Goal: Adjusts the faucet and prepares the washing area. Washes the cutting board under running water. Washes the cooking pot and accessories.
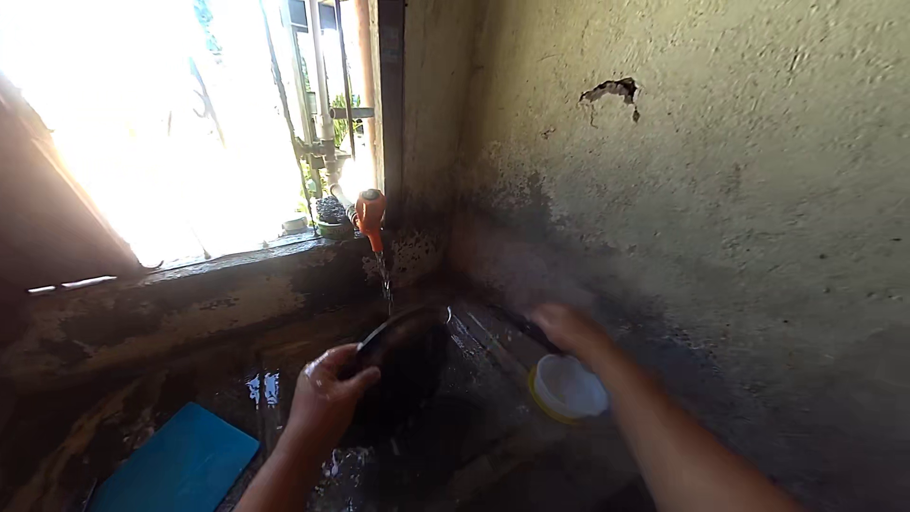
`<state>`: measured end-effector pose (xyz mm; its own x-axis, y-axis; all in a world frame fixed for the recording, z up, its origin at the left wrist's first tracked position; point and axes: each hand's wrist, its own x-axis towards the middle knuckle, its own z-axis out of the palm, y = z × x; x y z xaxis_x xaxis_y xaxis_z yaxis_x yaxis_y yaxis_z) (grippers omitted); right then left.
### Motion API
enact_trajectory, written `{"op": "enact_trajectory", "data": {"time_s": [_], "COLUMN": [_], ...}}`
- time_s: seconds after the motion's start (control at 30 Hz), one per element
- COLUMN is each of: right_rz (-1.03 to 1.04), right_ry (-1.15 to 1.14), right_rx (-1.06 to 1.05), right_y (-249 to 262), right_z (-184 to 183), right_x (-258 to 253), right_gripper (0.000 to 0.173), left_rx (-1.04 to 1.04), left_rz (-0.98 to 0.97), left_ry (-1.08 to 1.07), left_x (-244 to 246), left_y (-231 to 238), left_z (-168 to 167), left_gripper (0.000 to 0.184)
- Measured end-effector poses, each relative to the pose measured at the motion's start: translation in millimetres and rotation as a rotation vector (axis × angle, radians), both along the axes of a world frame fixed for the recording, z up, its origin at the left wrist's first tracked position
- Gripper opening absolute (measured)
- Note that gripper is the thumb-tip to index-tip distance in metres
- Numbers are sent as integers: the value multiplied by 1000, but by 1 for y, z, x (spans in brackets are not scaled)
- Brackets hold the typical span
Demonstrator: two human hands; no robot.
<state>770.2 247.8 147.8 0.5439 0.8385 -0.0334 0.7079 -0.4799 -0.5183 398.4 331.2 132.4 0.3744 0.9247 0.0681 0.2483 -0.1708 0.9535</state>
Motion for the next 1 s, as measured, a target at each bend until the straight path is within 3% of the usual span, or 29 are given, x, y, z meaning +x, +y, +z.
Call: {"op": "enact_trajectory", "data": {"time_s": [0.07, 0.13, 0.23, 0.33, 0.43, 0.5, 0.57, 0.63, 0.7, 0.77, 0.87, 0.93, 1.0], "right_rz": [-12, 85, 208, 75, -89, -7, 174, 389, 546, 522, 361, 478, 603], "right_ry": [-34, -110, -217, -171, -23, 27, 55, -36, -244, -345, -130, -6, -89], "right_rx": [-344, -564, -613, -428, -90, 59, 40, -234, -421, -400, -345, -362, -291], "right_y": [-18, -30, -41, -48, -36, -18, 7, 39, 69, 94, 123, 128, 135], "right_z": [-34, -62, -102, -108, -80, -70, -80, -89, -119, -157, -172, -168, -173], "right_x": [33, 41, 54, 57, 28, -14, -69, -122, -151, -163, -218, -266, -273], "right_gripper": [37, 37, 43, 30, 27, 33, 36, 51, 51, 45, 47, 46, 47], "left_rx": [265, 546, 716, 604, 450, 155, -215, -412, -489, -509, -580, -648, -670], "left_rz": [-40, -56, -173, -285, 87, 296, 327, 324, 308, 326, 324, 346, 388], "left_ry": [265, 396, 452, 461, 466, 574, 626, 518, 376, 207, 64, 42, -47], "left_x": [6, 16, 24, 13, -16, -35, -45, -46, -50, -51, -48, -50, -55], "left_y": [-21, -45, -65, -74, -54, -32, -16, -8, -7, -8, -9, -9, -6], "left_z": [-30, -63, -107, -124, -117, -109, -111, -123, -132, -133, -136, -142, -142], "left_gripper": [27, 23, 16, 23, 59, 82, 94, 74, 61, 61, 64, 63, 56]}}
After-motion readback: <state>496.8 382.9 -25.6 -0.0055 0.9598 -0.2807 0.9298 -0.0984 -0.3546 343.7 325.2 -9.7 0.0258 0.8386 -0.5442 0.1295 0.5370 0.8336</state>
